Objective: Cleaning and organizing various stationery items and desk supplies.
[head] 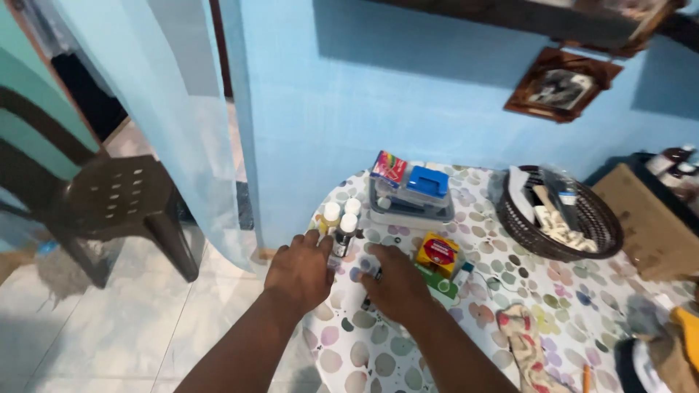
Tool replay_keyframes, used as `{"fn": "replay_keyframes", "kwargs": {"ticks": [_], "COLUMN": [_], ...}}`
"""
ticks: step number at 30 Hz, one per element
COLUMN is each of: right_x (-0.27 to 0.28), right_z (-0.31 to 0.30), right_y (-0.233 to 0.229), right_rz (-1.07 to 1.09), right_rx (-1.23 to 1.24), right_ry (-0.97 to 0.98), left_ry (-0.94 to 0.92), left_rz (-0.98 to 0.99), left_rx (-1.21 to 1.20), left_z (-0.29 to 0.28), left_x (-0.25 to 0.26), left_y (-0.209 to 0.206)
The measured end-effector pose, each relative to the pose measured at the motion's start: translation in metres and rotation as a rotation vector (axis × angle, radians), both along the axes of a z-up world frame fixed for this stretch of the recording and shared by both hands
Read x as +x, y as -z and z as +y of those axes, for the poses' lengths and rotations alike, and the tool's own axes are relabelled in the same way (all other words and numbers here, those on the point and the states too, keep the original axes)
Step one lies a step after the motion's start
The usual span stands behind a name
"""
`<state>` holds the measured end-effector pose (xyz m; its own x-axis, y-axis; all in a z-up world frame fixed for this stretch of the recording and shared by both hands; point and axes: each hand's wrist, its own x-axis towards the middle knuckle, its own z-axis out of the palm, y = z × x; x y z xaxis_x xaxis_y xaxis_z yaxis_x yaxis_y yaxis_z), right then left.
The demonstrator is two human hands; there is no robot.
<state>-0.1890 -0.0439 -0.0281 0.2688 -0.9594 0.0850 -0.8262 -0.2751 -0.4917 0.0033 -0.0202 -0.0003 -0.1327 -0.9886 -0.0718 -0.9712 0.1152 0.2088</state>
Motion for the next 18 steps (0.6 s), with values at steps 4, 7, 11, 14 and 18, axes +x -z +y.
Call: {"fn": "replay_keyframes", "kwargs": {"ticks": [4, 7, 11, 14, 18], "right_x": [-0.018, -0.027, -0.035, -0.031, -0.033], "right_z": [-0.027, -0.033, -0.042, -0.044, -0.047], "right_y": [0.030, 0.024, 0.026, 0.021, 0.024], "right_rz": [0.014, 0.016, -0.041, -0.070, -0.047], "right_rx": [-0.135, -0.020, -0.041, -0.011, 0.025], "right_ry": [0.010, 0.054, -0.003, 0.003, -0.020], "left_ry": [-0.088, -0.144, -0.170, -0.153, -0.163], "left_rz": [0.088, 0.200, 0.291, 0.222, 0.098], "left_rx": [0.049, 0.048, -0.146, -0.198, -0.079], "left_z": [-0.015, -0.027, -0.039, -0.049, -0.064], "left_x": [-0.001, -0.013, -0.032, -0.041, -0.045], "left_y": [0.022, 0.031, 0.026, 0.020, 0.018]}}
